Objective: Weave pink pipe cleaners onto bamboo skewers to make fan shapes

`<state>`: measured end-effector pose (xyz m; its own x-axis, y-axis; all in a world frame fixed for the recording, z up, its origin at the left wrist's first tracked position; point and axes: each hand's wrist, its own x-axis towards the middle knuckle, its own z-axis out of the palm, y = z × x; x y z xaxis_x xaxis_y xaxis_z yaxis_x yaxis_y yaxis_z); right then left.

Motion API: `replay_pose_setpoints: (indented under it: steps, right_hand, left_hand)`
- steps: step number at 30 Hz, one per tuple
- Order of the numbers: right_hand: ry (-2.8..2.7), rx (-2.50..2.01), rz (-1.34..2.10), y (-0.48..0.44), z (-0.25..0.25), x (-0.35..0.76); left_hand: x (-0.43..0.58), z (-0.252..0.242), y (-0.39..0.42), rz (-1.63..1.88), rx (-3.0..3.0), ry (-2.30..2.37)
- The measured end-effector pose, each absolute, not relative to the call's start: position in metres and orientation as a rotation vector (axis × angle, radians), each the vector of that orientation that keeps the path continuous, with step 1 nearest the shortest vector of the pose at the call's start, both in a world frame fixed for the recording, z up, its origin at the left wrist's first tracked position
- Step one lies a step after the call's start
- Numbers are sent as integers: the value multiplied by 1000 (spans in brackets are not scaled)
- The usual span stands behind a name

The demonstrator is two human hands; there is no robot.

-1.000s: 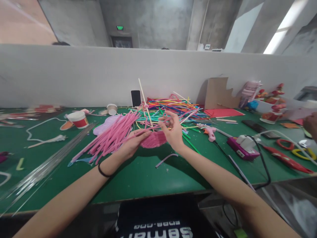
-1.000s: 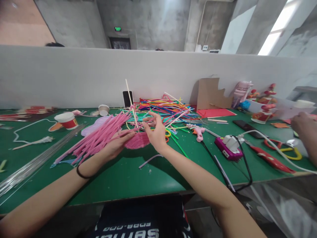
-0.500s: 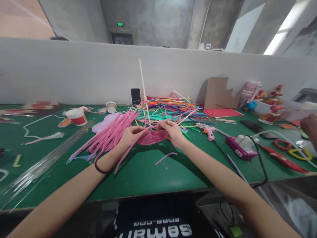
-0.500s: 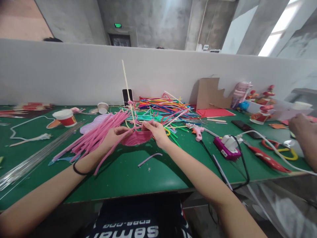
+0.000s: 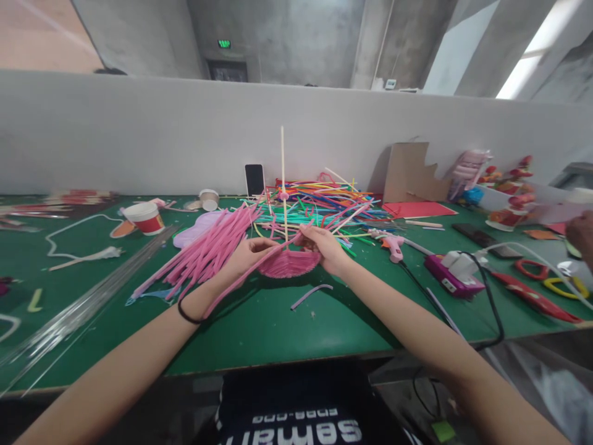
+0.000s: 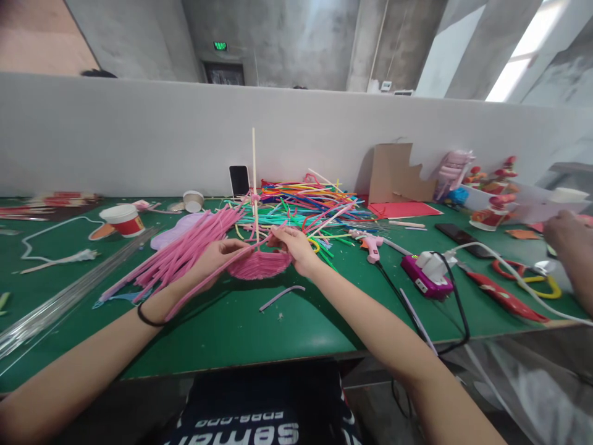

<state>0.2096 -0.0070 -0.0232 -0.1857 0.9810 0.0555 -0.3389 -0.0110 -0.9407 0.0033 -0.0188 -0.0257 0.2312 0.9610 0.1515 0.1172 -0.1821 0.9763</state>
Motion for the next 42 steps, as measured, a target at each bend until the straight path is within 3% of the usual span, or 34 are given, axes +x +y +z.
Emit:
replay_pose_setpoints:
  steps: [7,21,26,42]
  right_hand:
    - [-901,-823,1503,-7,-21,209]
    - [-1078,-767,1691,-21,-33,193]
    - [-1161,-914,1615,-20,-42,193]
    - [-1172,-804,1593,-17,-42,196]
  left_hand:
    - [4,-23,-20,1088,1282,1006]
    - [9,-20,-25,1182,1217,796]
    - [4,-23,-23,1145,1212,859]
    - [1,-19,-27,1021,1365,978]
